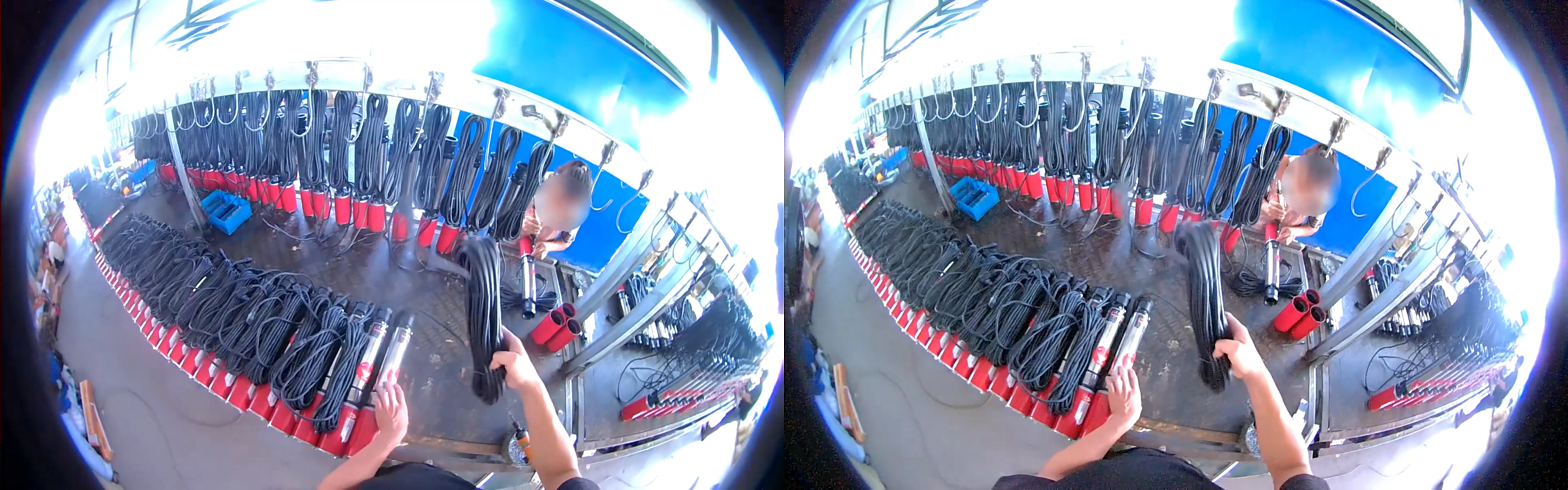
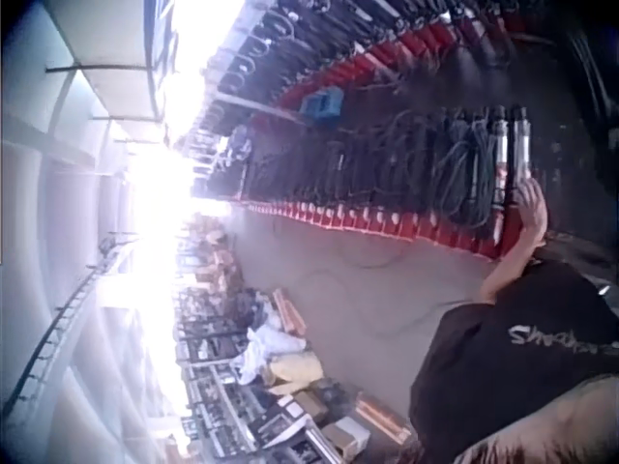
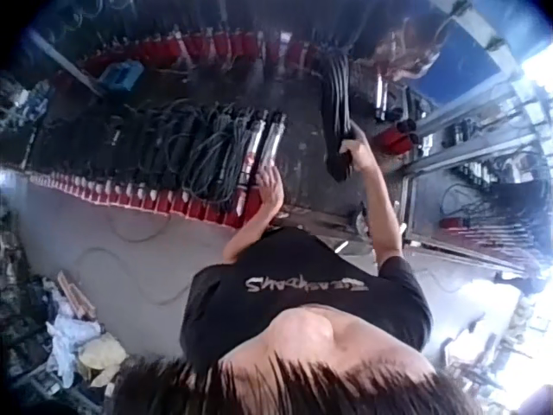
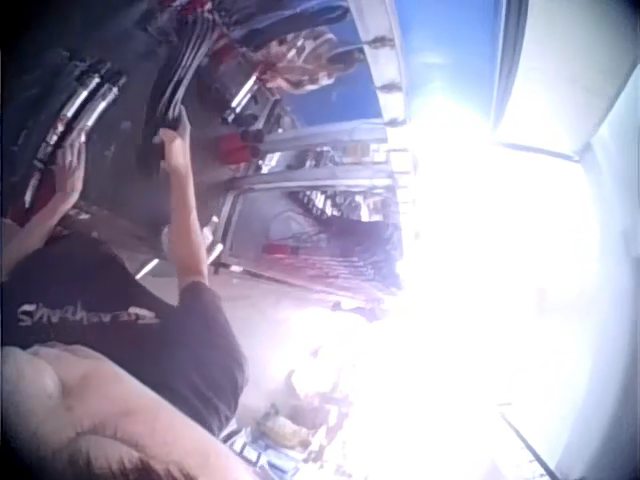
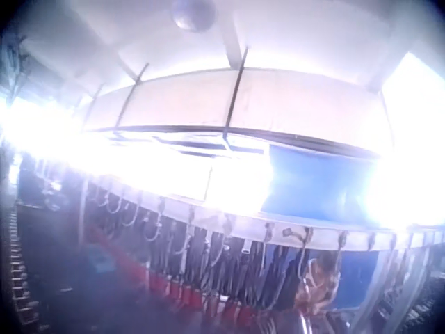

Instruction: The person assembles mechanical water pumps by attaching components, using a pneumatic screwdriver to tighten screws on the motor housing, and organizing the completed units on a workspace table.

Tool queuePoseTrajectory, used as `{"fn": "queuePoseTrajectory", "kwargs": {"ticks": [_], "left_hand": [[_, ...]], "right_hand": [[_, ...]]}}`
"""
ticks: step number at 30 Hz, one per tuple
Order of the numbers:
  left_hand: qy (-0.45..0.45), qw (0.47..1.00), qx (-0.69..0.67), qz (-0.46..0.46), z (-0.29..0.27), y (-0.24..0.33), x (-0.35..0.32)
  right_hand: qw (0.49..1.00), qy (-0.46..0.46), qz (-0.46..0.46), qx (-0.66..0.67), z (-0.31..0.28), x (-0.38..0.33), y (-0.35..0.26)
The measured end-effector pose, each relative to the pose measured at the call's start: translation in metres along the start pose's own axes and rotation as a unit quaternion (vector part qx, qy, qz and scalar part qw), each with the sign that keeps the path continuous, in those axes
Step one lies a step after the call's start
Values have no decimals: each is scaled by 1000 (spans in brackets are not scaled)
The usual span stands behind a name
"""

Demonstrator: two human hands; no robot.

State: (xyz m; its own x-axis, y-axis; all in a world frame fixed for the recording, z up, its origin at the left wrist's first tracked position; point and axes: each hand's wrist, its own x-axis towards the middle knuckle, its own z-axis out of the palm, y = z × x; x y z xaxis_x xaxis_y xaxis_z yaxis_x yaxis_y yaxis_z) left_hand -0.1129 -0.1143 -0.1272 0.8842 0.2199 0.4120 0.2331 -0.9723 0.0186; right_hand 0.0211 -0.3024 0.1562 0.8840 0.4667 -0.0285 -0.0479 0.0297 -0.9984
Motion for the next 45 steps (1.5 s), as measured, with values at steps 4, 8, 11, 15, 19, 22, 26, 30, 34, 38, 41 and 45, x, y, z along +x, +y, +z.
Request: {"fn": "queuePoseTrajectory", "kwargs": {"ticks": [4, 8, 11, 15, 19, 22, 26, 30, 34, 38, 41, 45], "left_hand": [[-3, 980, -194, -37, -31, -9, 6], [-96, 460, -841, -269, -40, -26, 78], [-220, 257, -888, -311, -80, -78, 115], [-195, 470, -769, -387, -97, -163, 87], [-14, 607, -685, -403, -112, -159, 51], [-67, 678, -642, -351, -88, -128, 39], [-118, 818, -505, -249, -154, -34, 43], [-144, 860, -482, -79, -144, -2, 36], [-203, 846, -480, 111, -138, 93, 47], [-150, 808, -370, 433, -60, 192, 59], [-113, 787, -254, 551, -76, 276, 58], [-50, 735, -186, 650, -79, 315, 46]], "right_hand": [[980, 25, 82, 178, 69, 5, 2], [752, -107, 169, 628, 126, 34, 61], [606, -197, 174, 751, 136, 45, 124], [933, -154, 210, 250, 130, 47, 219], [857, -46, 30, -513, 188, 0, 192], [848, 4, -111, -518, 165, -24, 247], [934, 193, 7, -301, 86, -68, 251], [805, 500, 200, 250, -26, -129, 235], [510, 634, 189, 550, -118, -165, 276], [467, 577, 191, 642, -137, -162, 305], [460, 613, 198, 611, -153, -170, 311], [524, 674, 204, 479, -118, -167, 266]]}}
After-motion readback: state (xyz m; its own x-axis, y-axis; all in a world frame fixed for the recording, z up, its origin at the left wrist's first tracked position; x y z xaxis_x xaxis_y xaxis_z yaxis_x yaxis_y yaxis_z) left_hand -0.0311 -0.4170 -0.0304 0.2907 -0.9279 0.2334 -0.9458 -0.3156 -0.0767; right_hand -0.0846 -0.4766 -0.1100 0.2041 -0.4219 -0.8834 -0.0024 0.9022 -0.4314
